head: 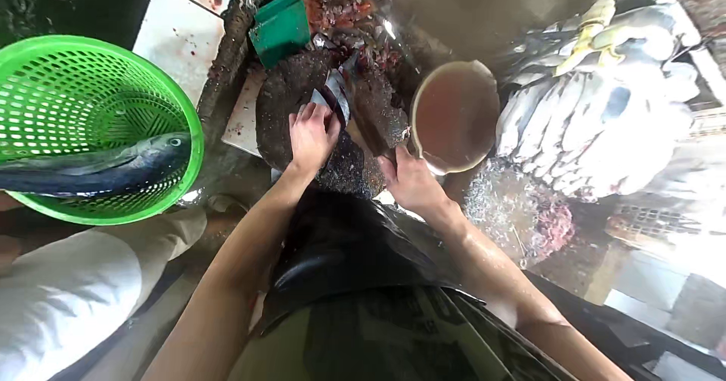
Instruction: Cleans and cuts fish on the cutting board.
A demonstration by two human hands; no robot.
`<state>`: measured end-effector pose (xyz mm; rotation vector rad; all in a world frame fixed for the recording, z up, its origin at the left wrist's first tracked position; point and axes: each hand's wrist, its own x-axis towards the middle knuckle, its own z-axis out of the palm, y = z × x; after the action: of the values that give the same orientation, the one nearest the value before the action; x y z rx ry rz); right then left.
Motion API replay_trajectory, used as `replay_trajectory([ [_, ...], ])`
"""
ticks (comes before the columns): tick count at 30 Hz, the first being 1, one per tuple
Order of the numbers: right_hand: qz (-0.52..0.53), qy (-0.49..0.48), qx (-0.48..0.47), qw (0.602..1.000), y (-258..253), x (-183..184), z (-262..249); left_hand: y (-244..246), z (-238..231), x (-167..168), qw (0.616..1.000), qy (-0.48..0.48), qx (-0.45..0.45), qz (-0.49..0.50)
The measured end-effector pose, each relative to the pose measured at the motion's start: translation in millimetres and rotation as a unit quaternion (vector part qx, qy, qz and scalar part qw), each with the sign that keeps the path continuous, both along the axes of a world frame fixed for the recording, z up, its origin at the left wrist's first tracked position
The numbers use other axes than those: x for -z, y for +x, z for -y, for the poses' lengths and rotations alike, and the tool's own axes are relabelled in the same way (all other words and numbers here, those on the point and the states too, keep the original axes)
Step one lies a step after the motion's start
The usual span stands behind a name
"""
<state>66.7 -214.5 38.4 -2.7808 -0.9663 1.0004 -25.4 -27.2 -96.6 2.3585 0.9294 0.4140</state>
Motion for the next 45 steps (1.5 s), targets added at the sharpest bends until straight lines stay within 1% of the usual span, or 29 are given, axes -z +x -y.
replay_trajectory([
  [2,-0.012,-0.028,-0.031,0.999,-2,-1,-6,-15,8,1,0.996,-0.002,0.02,0.09],
  [4,-0.017,-0.052,-0.055,0.997,-5,-1,-10,-31,19,4,0.989,-0.021,0.037,0.144],
  [5,-0.017,-0.065,-0.065,0.996,-5,-1,-13,-37,24,4,0.986,-0.034,0.029,0.158],
  [6,-0.019,-0.079,-0.073,0.994,-5,-1,-16,-43,29,3,0.987,-0.054,0.01,0.151],
  [7,-0.021,-0.094,-0.079,0.992,-4,-2,-18,-44,33,2,0.989,-0.078,-0.025,0.125],
  [9,-0.023,-0.116,-0.09,0.989,-1,-6,-22,-35,34,4,0.985,-0.127,-0.109,0.04],
  [11,-0.018,-0.127,-0.114,0.985,2,-14,-28,-18,29,7,0.975,-0.157,-0.156,-0.035],
  [14,-0.019,-0.166,-0.13,0.977,1,-25,-33,-6,33,13,0.971,-0.142,-0.15,-0.12],
  [19,-0.008,-0.217,-0.151,0.964,-4,-32,-48,-7,25,16,0.977,-0.095,-0.112,-0.158],
  [20,-0.006,-0.221,-0.146,0.964,-7,-26,-55,-8,23,17,0.977,-0.085,-0.109,-0.162],
  [21,-0.003,-0.21,-0.131,0.969,-9,-11,-64,-7,22,19,0.977,-0.076,-0.109,-0.164],
  [24,0.031,-0.126,-0.071,0.989,-16,64,-94,-5,28,24,0.977,-0.067,-0.127,-0.159],
  [25,0.033,-0.1,-0.069,0.992,-12,80,-106,-2,26,25,0.976,-0.071,-0.138,-0.155],
  [26,0.029,-0.076,-0.074,0.994,-9,87,-113,-2,25,25,0.975,-0.072,-0.143,-0.154],
  [27,0.021,-0.063,-0.078,0.995,-8,84,-111,-5,27,24,0.975,-0.073,-0.14,-0.155],
  [28,0.015,-0.063,-0.085,0.994,-5,73,-107,-6,28,24,0.975,-0.073,-0.136,-0.158],
  [30,-0.002,-0.102,-0.11,0.989,3,35,-92,-1,31,25,0.973,-0.078,-0.14,-0.167],
  [31,-0.012,-0.135,-0.118,0.984,4,24,-83,1,31,24,0.971,-0.084,-0.142,-0.172],
  [32,-0.02,-0.157,-0.115,0.981,3,29,-76,2,31,22,0.97,-0.085,-0.144,-0.179],
  [34,-0.017,-0.132,-0.075,0.988,1,81,-66,6,28,27,0.97,-0.062,-0.157,-0.177],
  [35,-0.01,-0.105,-0.054,0.993,-3,100,-53,3,37,25,0.97,-0.062,-0.145,-0.185],
  [36,-0.002,-0.091,-0.055,0.994,-3,103,-50,2,43,22,0.97,-0.059,-0.135,-0.193],
  [38,-0.004,-0.105,-0.085,0.991,8,82,-72,8,32,26,0.973,-0.044,-0.135,-0.182],
  [39,-0.007,-0.118,-0.088,0.989,0,74,-67,-1,41,25,0.974,-0.051,-0.124,-0.185],
  [40,0.007,-0.111,-0.08,0.991,-4,79,-64,-2,44,24,0.973,-0.051,-0.122,-0.188],
  [42,0.019,-0.069,-0.046,0.996,-4,105,-58,5,44,26,0.973,-0.035,-0.129,-0.19],
  [43,0.017,-0.051,-0.041,0.998,-4,110,-55,6,46,26,0.972,-0.022,-0.133,-0.191],
  [44,0.009,-0.043,-0.042,0.998,3,110,-63,12,39,28,0.973,-0.011,-0.142,-0.181],
  [45,-0.006,-0.044,-0.04,0.998,4,104,-62,10,41,26,0.974,-0.016,-0.144,-0.172],
])
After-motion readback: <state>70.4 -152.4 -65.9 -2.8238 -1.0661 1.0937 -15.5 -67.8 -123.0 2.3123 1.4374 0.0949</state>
